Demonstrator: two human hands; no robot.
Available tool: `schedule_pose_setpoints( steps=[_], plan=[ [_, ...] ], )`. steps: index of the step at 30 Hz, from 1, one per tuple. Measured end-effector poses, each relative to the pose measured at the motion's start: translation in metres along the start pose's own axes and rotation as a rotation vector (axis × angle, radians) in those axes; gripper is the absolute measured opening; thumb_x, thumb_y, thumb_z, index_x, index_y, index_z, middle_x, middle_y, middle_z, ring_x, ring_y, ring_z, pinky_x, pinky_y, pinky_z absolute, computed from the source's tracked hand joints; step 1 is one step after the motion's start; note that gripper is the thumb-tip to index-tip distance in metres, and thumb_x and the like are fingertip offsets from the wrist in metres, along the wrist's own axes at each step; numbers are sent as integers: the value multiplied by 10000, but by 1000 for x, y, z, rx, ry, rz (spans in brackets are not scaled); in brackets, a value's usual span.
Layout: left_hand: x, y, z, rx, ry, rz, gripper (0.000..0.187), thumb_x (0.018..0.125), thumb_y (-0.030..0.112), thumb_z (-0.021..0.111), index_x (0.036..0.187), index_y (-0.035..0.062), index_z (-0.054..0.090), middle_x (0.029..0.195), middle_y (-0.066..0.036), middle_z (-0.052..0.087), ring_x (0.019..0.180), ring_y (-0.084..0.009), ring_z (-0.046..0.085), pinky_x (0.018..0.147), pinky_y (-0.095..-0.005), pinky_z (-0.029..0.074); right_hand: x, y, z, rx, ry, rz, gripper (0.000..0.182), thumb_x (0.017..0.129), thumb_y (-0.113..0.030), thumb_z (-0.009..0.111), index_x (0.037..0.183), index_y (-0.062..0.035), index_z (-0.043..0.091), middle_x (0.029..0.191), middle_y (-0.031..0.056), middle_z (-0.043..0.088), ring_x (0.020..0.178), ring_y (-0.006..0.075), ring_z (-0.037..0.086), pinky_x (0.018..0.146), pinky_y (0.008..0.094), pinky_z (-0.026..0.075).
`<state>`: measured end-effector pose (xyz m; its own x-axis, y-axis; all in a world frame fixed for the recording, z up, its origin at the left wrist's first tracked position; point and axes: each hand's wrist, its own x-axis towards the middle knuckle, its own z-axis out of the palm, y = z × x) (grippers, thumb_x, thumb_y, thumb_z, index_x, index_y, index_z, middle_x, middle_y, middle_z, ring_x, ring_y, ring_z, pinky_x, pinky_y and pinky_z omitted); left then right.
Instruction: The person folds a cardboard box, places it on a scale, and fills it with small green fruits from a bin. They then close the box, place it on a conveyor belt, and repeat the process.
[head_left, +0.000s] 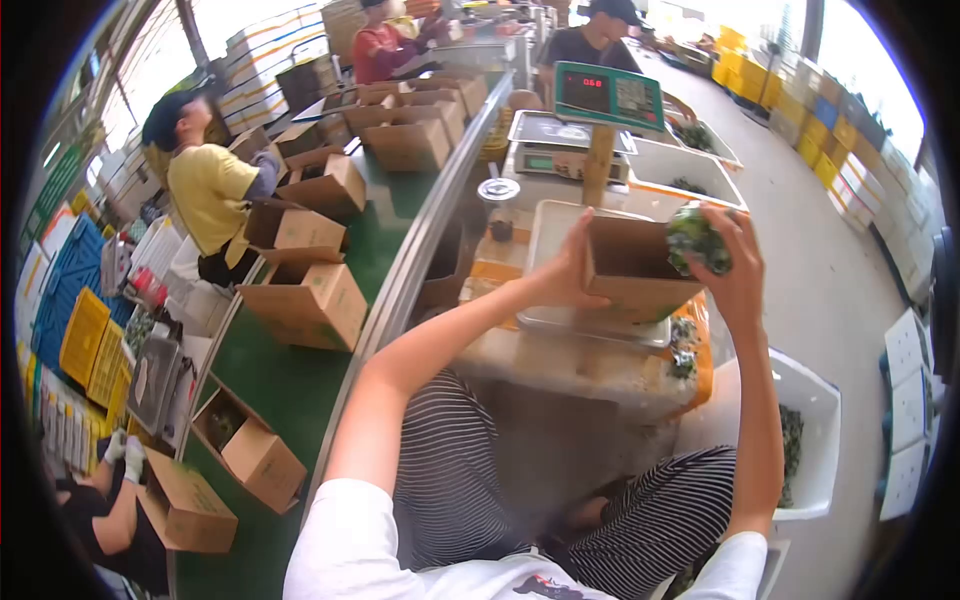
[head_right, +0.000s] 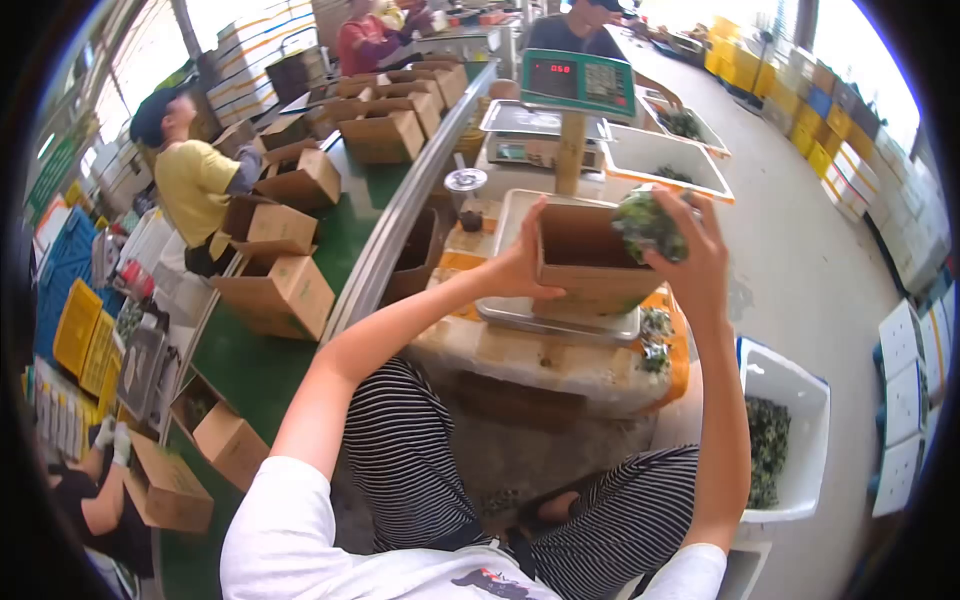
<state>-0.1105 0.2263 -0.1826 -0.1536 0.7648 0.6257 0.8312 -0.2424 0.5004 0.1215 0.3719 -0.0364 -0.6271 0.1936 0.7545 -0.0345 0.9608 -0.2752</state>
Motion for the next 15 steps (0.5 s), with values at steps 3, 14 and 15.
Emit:
schedule_pose_setpoints(
  steps=[3,14,15],
  plan=[
    [1,7,-8,-161,-22,-82,1415,587,345,893,1459,2,-167,1515,-276,33,1435,-395,58,1178,-431,123,34,8,44,-50,-577,-146,629,663,-86,800,1233,-267,605,1170,109,586,1059,348,596,860,420,520],
    [6,-11,-9,-409,-24,-148,1385,620,260,883,1468,48,-192,1533,-239,47,1442,-344,77,1168,-409,121,-39,-23,-61,-55,-288,214,381,867,-61,550,1248,-66,569,1225,150,588,1153,314,553,1010,378,409],
    [8,-15,-8,-390,-35,-135,1360,628,258,878,1470,45,-169,1524,-230,74,1437,-339,96,1166,-403,125,-67,-26,-86,-184,-230,293,372,869,-43,522,1237,-52,572,1233,149,585,1160,315,551,1014,381,407]
  ],
)
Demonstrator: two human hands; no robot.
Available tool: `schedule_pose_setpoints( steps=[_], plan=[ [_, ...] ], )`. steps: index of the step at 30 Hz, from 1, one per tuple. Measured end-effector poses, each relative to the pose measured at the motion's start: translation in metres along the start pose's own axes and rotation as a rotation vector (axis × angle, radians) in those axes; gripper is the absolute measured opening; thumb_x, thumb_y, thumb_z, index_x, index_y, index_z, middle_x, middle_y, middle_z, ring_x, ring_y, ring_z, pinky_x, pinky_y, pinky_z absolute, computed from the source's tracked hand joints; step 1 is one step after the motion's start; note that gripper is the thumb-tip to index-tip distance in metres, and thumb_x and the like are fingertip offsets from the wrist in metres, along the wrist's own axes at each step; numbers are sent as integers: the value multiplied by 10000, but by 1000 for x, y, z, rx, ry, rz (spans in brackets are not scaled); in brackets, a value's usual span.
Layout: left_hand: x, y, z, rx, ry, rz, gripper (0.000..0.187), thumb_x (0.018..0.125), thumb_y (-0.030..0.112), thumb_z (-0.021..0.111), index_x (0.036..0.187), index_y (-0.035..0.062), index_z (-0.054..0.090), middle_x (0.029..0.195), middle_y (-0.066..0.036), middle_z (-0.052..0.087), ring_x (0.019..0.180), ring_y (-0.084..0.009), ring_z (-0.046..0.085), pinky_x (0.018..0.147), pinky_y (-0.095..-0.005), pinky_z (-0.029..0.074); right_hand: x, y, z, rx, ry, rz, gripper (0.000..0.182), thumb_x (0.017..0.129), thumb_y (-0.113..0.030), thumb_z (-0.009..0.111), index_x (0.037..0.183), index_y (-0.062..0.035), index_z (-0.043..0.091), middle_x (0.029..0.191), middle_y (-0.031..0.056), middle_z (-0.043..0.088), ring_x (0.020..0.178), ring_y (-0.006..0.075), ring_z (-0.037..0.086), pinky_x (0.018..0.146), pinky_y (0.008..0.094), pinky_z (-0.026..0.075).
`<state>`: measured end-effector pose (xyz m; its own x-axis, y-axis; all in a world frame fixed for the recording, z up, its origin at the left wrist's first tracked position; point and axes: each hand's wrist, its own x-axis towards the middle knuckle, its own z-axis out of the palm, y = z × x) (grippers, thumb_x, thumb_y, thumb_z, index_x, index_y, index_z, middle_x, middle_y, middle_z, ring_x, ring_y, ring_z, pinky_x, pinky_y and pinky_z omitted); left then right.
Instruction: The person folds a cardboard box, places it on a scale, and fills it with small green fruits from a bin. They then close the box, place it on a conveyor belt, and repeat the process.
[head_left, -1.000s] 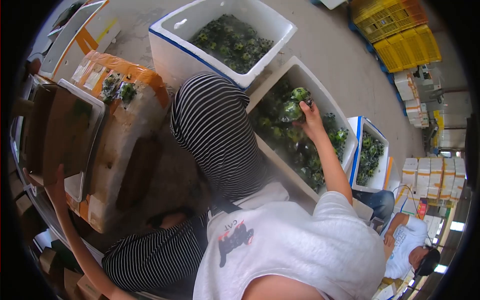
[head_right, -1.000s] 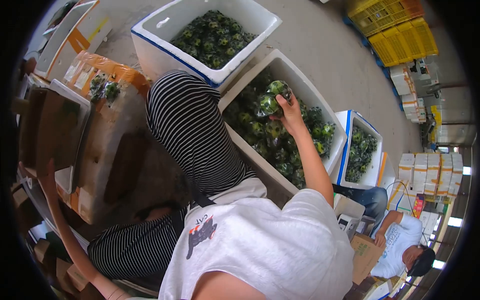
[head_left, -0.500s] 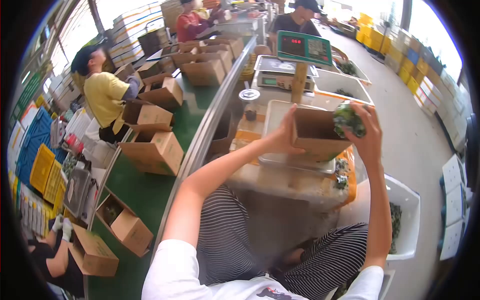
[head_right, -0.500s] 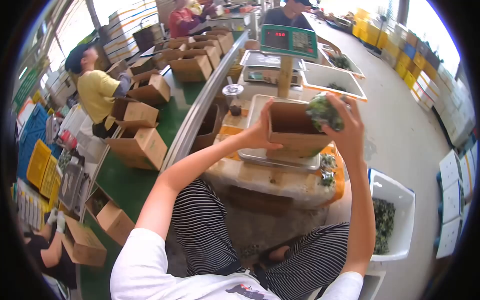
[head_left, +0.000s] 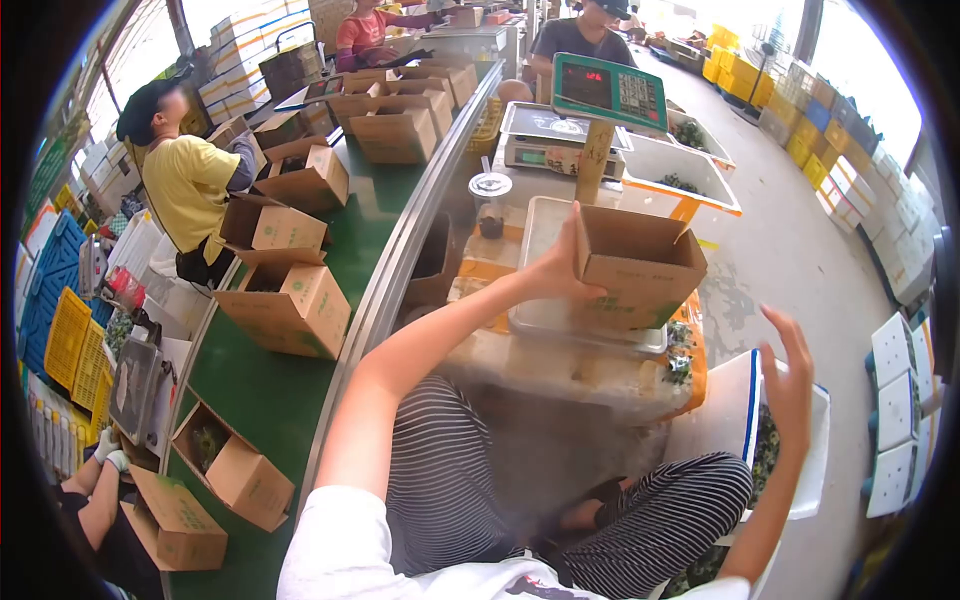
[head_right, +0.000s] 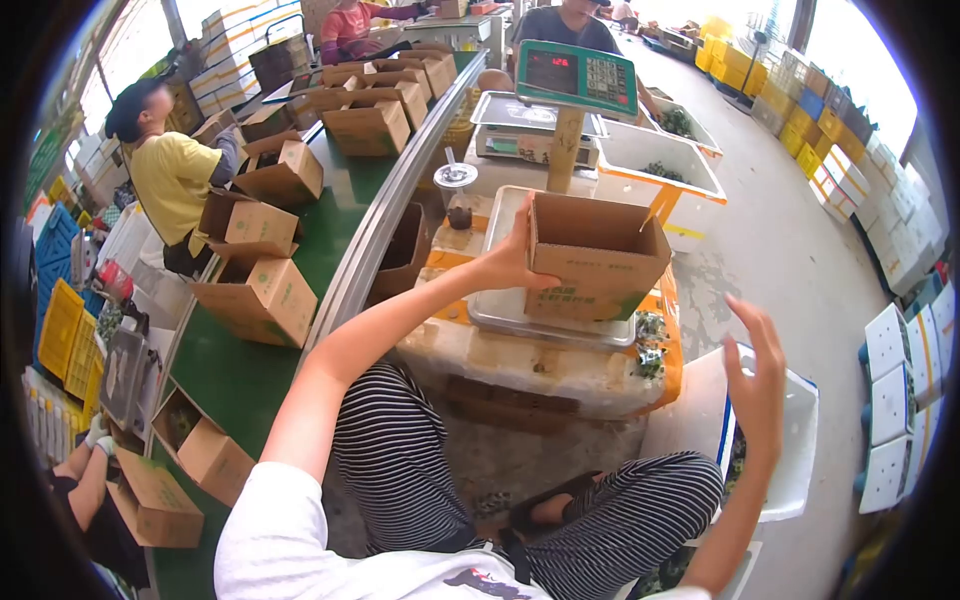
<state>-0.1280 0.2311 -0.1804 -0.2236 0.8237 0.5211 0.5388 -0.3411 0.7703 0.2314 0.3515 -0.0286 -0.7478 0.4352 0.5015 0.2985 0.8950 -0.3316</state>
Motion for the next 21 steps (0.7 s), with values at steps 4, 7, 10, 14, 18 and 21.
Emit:
schedule_pose_setpoints(
  steps=[4,7,10,14,18,21],
  plan=[
    [9,-9,0,84,-19,103,1248,662,248,858,1462,36,-76,1461,-202,174,1407,-314,152,1157,-383,141,-172,74,-54,-228,-127,737,329,915,-118,517,1210,24,540,1209,231,571,1123,370,555,986,412,417],
    [11,-8,-5,24,-78,-62,1255,691,274,845,1463,38,-116,1488,-172,119,1420,-267,128,1160,-363,151,-320,101,-59,-470,-754,1351,579,792,-250,679,1273,4,481,1175,240,604,1138,377,558,973,453,430],
    [1,8,-4,71,-73,-38,1222,662,274,854,1446,27,-50,1431,-180,194,1391,-282,153,1150,-371,153,-470,109,-21,89,-1065,1513,1201,682,-821,564,1533,-180,10,1521,273,213,1364,432,295,1082,604,250],
    [8,4,-5,30,-74,-83,1231,655,287,861,1443,29,-49,1438,-181,164,1396,-289,146,1152,-366,159,-449,45,-13,-292,-723,1329,884,867,-484,628,1516,-126,146,1355,329,438,1151,465,527,931,513,453],
    [19,12,-13,102,-125,-195,1301,663,343,870,1465,32,-108,1507,-189,80,1434,-288,119,1172,-373,151,-502,88,-43,170,-424,1317,554,885,-214,665,1363,-79,422,1276,220,548,961,374,608,677,360,549],
    [19,22,-14,190,-129,-191,1325,647,377,875,1464,29,-109,1515,-196,74,1441,-295,105,1174,-375,135,-505,110,-60,159,-411,1303,524,858,-170,688,1326,-108,460,1259,201,571,949,337,613,728,369,527]
  ],
)
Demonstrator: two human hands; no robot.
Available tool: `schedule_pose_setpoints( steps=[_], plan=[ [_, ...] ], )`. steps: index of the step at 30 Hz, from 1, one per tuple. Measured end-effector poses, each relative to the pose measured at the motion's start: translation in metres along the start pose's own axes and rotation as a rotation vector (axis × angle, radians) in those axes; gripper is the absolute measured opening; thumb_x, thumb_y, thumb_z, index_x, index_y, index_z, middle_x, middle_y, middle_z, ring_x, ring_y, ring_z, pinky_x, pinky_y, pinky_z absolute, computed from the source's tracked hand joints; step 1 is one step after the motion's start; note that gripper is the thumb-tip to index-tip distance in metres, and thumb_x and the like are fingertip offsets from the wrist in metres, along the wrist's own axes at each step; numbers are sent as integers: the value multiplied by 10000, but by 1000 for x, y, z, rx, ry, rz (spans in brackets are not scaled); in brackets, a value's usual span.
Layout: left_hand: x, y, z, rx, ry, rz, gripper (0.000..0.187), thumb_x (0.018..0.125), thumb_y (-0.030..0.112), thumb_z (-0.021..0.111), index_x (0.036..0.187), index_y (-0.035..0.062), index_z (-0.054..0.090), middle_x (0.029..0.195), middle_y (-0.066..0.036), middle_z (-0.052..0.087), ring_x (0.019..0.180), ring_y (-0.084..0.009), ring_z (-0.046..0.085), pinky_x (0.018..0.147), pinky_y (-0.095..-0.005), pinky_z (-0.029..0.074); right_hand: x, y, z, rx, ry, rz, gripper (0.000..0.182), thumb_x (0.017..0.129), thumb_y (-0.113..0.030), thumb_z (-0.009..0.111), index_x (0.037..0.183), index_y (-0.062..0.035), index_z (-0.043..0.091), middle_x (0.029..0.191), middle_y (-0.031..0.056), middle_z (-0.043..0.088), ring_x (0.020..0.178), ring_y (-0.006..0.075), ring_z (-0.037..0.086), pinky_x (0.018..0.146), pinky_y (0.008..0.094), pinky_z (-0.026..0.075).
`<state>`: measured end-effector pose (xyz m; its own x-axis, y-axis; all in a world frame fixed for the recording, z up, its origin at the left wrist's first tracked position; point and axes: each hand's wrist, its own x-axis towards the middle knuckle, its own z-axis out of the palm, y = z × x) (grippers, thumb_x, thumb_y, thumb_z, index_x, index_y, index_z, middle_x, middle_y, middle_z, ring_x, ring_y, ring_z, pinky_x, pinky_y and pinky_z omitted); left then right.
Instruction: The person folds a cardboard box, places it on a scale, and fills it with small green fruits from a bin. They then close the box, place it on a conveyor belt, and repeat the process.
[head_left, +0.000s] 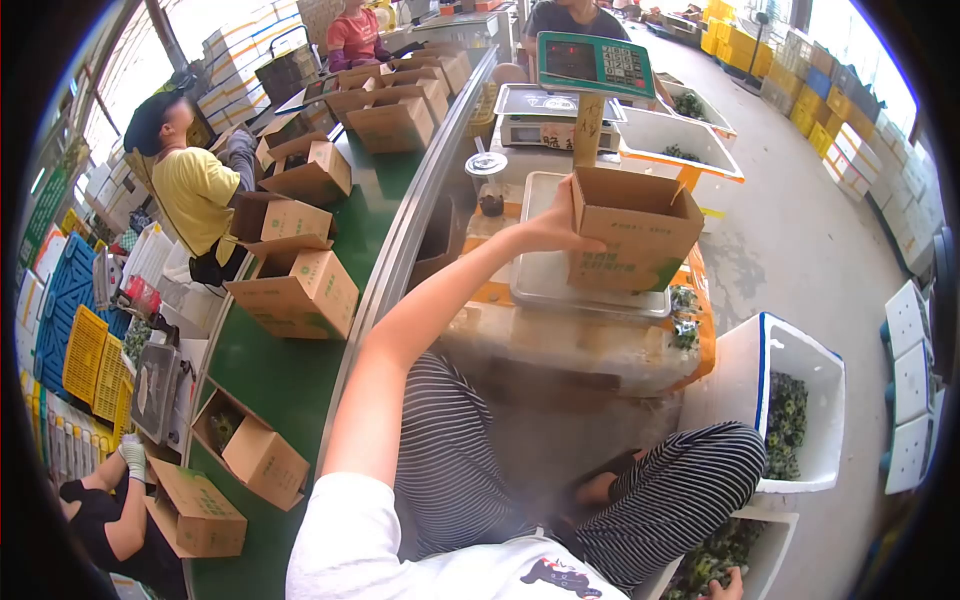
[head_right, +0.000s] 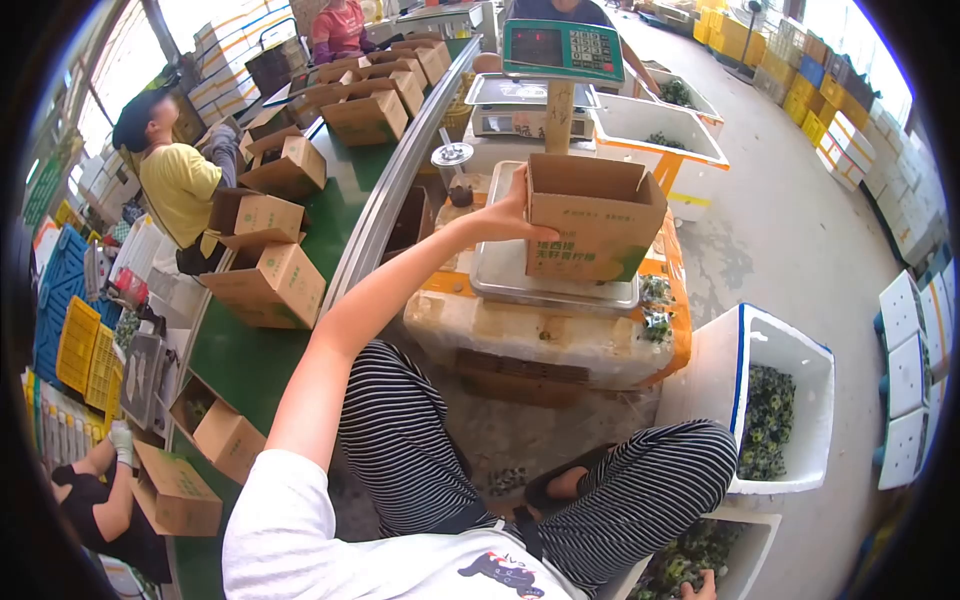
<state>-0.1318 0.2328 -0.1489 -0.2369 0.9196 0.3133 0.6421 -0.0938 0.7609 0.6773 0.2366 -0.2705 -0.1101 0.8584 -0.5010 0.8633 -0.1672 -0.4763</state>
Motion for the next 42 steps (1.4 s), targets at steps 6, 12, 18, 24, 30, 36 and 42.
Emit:
schedule_pose_setpoints(
  steps=[6,12,18,24,30,36,42],
  plan=[
    [-5,7,-3,-89,-13,15,1406,611,387,890,1453,30,-178,1496,-180,38,1429,-317,40,1180,-376,66,-43,-170,-59,-474,110,-152,436,845,-167,680,1245,-54,548,1128,173,655,973,336,617,843,412,470],
    [-9,18,2,-180,10,25,1461,602,388,899,1433,7,-241,1508,-212,37,1430,-324,28,1178,-384,47,-5,-268,-94,-58,357,-491,304,834,78,528,1117,-34,527,723,115,494,432,160,496,396,308,396],
    [-22,17,13,12,81,85,1384,661,313,885,1467,79,-215,1537,-220,83,1449,-319,83,1174,-415,92,-4,-453,-59,95,432,-918,265,905,6,556,1152,-83,588,883,69,633,684,98,574,536,254,513],
    [-25,11,22,56,105,147,1337,684,306,870,1477,80,-183,1519,-212,133,1435,-315,130,1169,-413,119,36,-600,18,171,318,-1353,258,894,-59,613,1145,-103,574,904,143,662,723,208,650,603,335,513],
    [-21,6,24,-64,165,109,1231,756,310,816,1490,93,-148,1509,-188,164,1412,-294,199,1142,-422,219,67,-628,60,-51,137,-1272,466,875,-392,668,1195,-76,546,888,153,663,790,257,625,741,354,491],
    [-10,-8,25,19,237,128,1143,793,292,783,1502,103,-94,1490,-170,202,1372,-271,290,1103,-411,311,98,-630,51,568,272,-1231,292,942,-218,592,1195,-82,543,810,118,678,710,157,676,639,277,534],
    [-12,1,19,-244,159,86,1152,790,255,788,1495,142,-116,1503,-172,152,1407,-285,219,1125,-447,276,116,-609,32,754,278,-1168,250,956,-117,551,1201,-71,533,818,132,687,714,173,711,630,250,558]
  ],
)
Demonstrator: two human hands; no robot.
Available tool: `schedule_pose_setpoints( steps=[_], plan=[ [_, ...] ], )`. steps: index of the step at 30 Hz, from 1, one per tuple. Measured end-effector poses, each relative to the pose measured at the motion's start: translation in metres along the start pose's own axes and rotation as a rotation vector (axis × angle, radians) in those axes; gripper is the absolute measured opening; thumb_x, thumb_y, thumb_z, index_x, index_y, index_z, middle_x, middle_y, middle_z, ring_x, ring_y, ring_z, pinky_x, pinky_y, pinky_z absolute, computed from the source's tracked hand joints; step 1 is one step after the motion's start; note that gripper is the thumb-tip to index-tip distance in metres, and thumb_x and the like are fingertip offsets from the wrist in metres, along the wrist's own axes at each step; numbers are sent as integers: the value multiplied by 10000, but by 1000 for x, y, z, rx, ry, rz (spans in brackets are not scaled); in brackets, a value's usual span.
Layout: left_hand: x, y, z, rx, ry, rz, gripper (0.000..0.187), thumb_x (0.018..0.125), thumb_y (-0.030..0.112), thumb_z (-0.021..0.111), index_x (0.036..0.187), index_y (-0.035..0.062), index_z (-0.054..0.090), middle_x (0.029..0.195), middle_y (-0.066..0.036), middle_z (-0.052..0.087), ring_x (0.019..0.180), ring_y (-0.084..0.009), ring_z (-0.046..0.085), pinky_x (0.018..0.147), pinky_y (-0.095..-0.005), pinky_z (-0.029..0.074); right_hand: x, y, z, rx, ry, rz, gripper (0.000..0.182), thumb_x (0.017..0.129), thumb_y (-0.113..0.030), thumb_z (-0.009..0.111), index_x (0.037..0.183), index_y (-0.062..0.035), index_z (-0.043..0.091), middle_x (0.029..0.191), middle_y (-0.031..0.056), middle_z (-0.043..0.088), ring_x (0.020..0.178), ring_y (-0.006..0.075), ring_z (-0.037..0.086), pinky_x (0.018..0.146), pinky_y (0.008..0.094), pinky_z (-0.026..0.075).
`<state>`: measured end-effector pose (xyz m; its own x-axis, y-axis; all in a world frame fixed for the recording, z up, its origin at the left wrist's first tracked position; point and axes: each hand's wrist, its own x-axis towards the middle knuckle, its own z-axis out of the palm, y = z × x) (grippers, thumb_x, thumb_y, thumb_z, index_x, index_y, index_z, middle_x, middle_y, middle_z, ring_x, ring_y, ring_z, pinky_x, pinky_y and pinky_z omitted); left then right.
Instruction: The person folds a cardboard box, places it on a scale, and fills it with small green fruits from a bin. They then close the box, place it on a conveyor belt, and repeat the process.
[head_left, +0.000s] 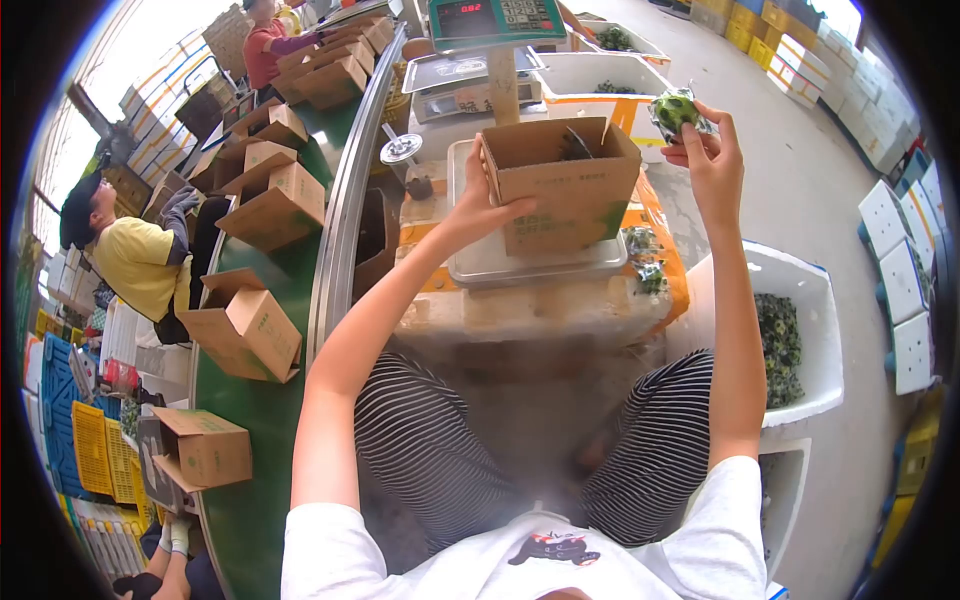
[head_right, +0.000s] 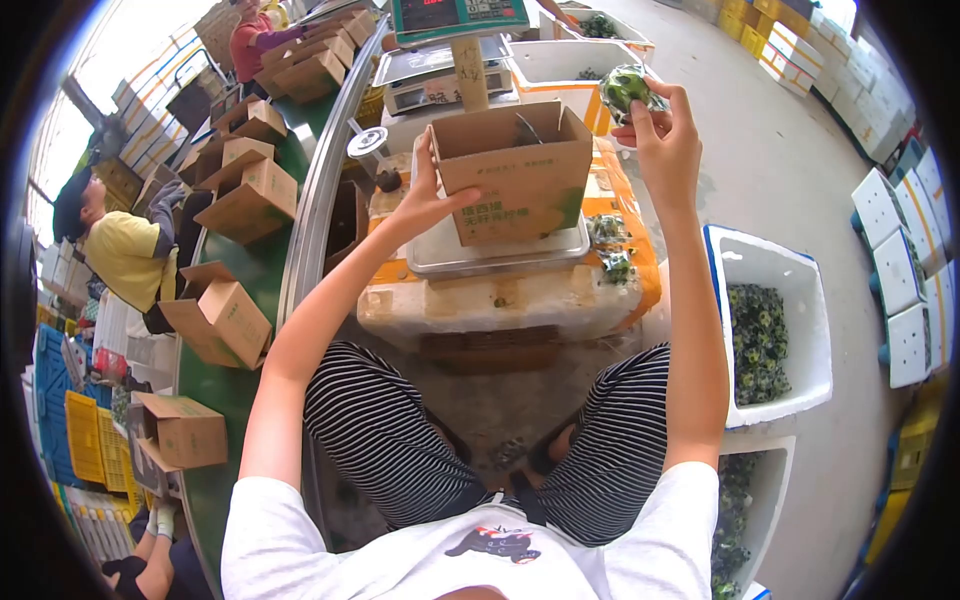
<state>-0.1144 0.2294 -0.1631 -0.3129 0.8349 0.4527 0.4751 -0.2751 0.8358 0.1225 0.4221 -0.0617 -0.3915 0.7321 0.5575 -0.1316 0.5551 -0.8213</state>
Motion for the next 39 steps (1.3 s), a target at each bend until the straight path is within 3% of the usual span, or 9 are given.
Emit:
schedule_pose_setpoints(
  steps=[2,8,20,27,30,33,34,37,39],
  plan=[
    [0,-6,-2,-7,-9,-5,1192,773,275,803,1492,202,-145,1480,-178,179,1401,-315,233,1122,-485,270,-3,3,-6,14,8,25,252,957,-119,550,1203,-69,534,823,139,687,713,175,711,629,253,559],
    [2,-4,-4,12,41,-110,1217,759,310,814,1491,227,-155,1439,-184,231,1384,-333,263,1113,-498,280,-6,7,-18,8,29,61,257,954,-107,546,1207,-66,535,840,155,686,709,182,709,627,257,566],
    [10,0,-4,74,114,-27,1252,736,389,820,1490,169,-155,1446,-207,247,1359,-326,299,1111,-457,292,-7,5,-28,-6,47,102,250,952,-113,546,1194,-51,536,864,160,690,700,184,709,615,254,572],
    [9,-17,-13,251,146,-41,1257,722,426,822,1497,170,-135,1475,-230,208,1400,-356,211,1126,-496,238,-6,10,-30,-5,49,109,261,950,-123,551,1203,-60,533,856,150,689,698,176,707,602,246,567],
    [8,-14,-11,250,155,-32,1252,723,410,824,1498,177,-130,1462,-235,228,1393,-354,219,1124,-501,238,-9,6,-26,-55,52,78,296,941,-157,571,1224,-84,529,950,125,679,795,167,686,662,263,557],
    [9,-8,-7,165,137,-42,1238,732,357,827,1497,183,-131,1429,-225,269,1345,-340,302,1109,-486,279,-3,8,-6,-194,66,-292,330,932,-184,581,1251,-116,526,1064,93,650,903,166,633,747,294,534],
    [10,-3,-4,64,120,-58,1231,737,331,828,1497,184,-130,1413,-218,286,1324,-334,331,1102,-480,298,-6,-4,3,-137,-4,-276,350,937,-216,568,1273,-129,518,1141,91,618,961,183,592,835,323,504],
    [10,3,3,-37,101,-38,1217,742,259,829,1493,188,-127,1364,-196,329,1273,-315,391,1077,-461,348,-4,-4,39,-164,-111,-385,342,949,-282,539,1267,-157,532,1128,91,634,979,218,607,869,360,489],
    [10,4,3,7,79,23,1217,739,229,832,1489,190,-125,1341,-186,347,1260,-310,406,1065,-456,367,-4,-6,55,-266,-426,-268,319,953,-324,519,1233,-185,581,1100,86,655,988,247,613,896,390,472]
  ],
)
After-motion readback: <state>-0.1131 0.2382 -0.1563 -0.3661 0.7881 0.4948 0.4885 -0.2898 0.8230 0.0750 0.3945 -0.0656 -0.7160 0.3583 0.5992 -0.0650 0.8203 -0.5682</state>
